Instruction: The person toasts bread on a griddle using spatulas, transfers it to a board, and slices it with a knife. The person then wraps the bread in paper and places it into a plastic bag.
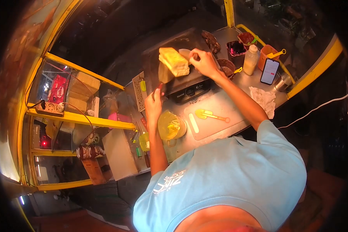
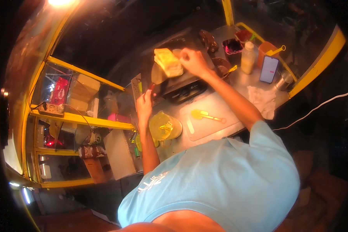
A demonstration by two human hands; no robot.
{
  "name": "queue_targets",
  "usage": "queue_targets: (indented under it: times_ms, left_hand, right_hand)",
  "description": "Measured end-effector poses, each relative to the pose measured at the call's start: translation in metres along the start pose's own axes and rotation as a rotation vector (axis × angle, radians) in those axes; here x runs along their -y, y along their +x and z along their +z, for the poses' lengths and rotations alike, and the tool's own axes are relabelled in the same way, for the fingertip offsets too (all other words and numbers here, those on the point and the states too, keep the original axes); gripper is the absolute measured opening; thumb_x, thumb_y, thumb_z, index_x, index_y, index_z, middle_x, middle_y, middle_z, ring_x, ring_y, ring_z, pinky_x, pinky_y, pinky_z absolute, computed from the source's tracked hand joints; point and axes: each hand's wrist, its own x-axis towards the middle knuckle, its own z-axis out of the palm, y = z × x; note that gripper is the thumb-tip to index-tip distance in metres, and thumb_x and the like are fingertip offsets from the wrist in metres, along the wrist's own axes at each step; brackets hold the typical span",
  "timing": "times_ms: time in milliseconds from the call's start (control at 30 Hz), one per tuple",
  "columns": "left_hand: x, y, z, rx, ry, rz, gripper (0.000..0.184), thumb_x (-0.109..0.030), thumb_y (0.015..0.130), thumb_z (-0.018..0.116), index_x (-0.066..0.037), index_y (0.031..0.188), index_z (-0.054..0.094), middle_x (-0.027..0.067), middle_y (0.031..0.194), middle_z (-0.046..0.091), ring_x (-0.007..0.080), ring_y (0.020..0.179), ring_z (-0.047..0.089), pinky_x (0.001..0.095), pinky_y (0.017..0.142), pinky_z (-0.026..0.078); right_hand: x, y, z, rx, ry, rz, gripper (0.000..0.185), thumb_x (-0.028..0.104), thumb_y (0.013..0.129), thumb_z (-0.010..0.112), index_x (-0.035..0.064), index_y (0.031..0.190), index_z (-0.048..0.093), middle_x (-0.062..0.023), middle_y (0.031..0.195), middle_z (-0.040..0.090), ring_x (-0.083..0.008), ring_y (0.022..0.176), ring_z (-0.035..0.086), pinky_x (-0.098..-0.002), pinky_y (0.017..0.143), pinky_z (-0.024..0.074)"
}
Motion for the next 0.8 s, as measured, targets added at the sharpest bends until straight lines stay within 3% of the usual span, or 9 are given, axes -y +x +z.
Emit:
queue_targets:
  times_ms: [133,300,367,433,500,667,700,767,800]
  left_hand:
    - [0.008,-0.003,-0.010,-0.045,0.136,0.011,0.047,-0.039,0.099,0.050,0.003,0.090,0.068,0.0056,0.057,0.053,0.0142,0.055,0.052,0.0334,0.054,0.040]
    - [0.023,0.002,-0.010,-0.026,0.087,0.036,0.047,-0.039,0.099,0.050,0.004,0.092,0.068,0.0047,0.057,0.052,0.0129,0.054,0.051,0.0327,0.053,0.039]
    - [0.025,0.000,-0.011,-0.032,-0.027,0.002,0.045,-0.037,0.100,0.050,0.003,0.092,0.068,0.0029,0.058,0.053,0.0102,0.053,0.049,0.0303,0.051,0.037]
    - [0.023,-0.006,-0.016,-0.050,-0.061,0.003,0.044,-0.037,0.100,0.050,0.003,0.093,0.068,0.0020,0.058,0.053,0.0091,0.053,0.049,0.0288,0.050,0.036]
    - [0.021,-0.006,-0.017,-0.066,-0.096,0.005,0.043,-0.036,0.101,0.050,0.003,0.094,0.068,0.0010,0.059,0.053,0.0079,0.053,0.048,0.0272,0.049,0.035]
    - [0.028,-0.005,-0.016,0.035,-0.119,-0.004,0.045,-0.038,0.101,0.048,0.002,0.100,0.068,-0.0016,0.057,0.047,0.0063,0.051,0.042,0.0249,0.048,0.030]
    - [0.027,-0.005,-0.016,0.040,-0.124,0.000,0.045,-0.038,0.101,0.048,0.002,0.100,0.068,-0.0016,0.057,0.047,0.0063,0.051,0.042,0.0249,0.048,0.030]
    - [0.024,-0.010,-0.022,0.041,-0.195,-0.106,0.046,-0.040,0.102,0.046,0.000,0.100,0.069,-0.0036,0.056,0.044,0.0051,0.050,0.038,0.0244,0.047,0.027]
    - [0.020,-0.016,-0.024,0.038,-0.200,-0.139,0.046,-0.040,0.102,0.045,-0.001,0.101,0.069,-0.0049,0.056,0.043,0.0047,0.050,0.037,0.0237,0.047,0.027]
  right_hand:
    - [0.021,-0.028,-0.001,0.131,-0.158,-0.247,0.017,0.013,0.081,0.066,0.0070,0.097,0.063,-0.0128,0.065,0.062,-0.0303,0.061,0.065,-0.0367,0.057,0.0499]
    - [0.024,-0.028,0.008,0.213,-0.206,-0.311,0.016,0.014,0.082,0.067,0.0085,0.097,0.064,-0.0133,0.067,0.063,-0.0319,0.062,0.065,-0.0378,0.057,0.0500]
    - [0.021,-0.012,0.004,0.130,-0.182,-0.228,0.016,0.015,0.083,0.067,0.0081,0.096,0.064,-0.0120,0.066,0.063,-0.0286,0.059,0.065,-0.0369,0.057,0.0501]
    - [0.013,0.007,-0.001,0.062,-0.100,-0.200,0.012,0.015,0.087,0.066,0.0079,0.097,0.065,-0.0067,0.063,0.062,-0.0115,0.057,0.064,-0.0306,0.053,0.0506]
    - [0.010,0.030,-0.002,0.053,0.110,-0.047,0.010,0.015,0.091,0.063,0.0057,0.096,0.065,-0.0037,0.062,0.062,-0.0085,0.052,0.060,-0.0257,0.045,0.0479]
    - [-0.013,0.094,0.036,0.058,0.601,0.253,0.019,0.018,0.092,0.061,-0.0002,0.090,0.064,-0.0065,0.059,0.060,-0.0124,0.041,0.055,-0.0256,0.038,0.0430]
    - [-0.028,0.103,0.047,0.059,0.623,0.314,0.020,0.019,0.090,0.062,-0.0002,0.088,0.064,-0.0067,0.059,0.060,-0.0131,0.041,0.055,-0.0259,0.038,0.0429]
    - [-0.056,0.108,0.062,0.144,0.302,0.423,0.022,0.022,0.087,0.063,-0.0002,0.083,0.063,-0.0070,0.059,0.059,-0.0131,0.041,0.055,-0.0263,0.038,0.0439]
    - [-0.059,0.106,0.064,0.071,0.367,0.476,0.024,0.023,0.085,0.064,-0.0006,0.080,0.063,-0.0063,0.057,0.059,-0.0125,0.040,0.053,-0.0270,0.039,0.0447]
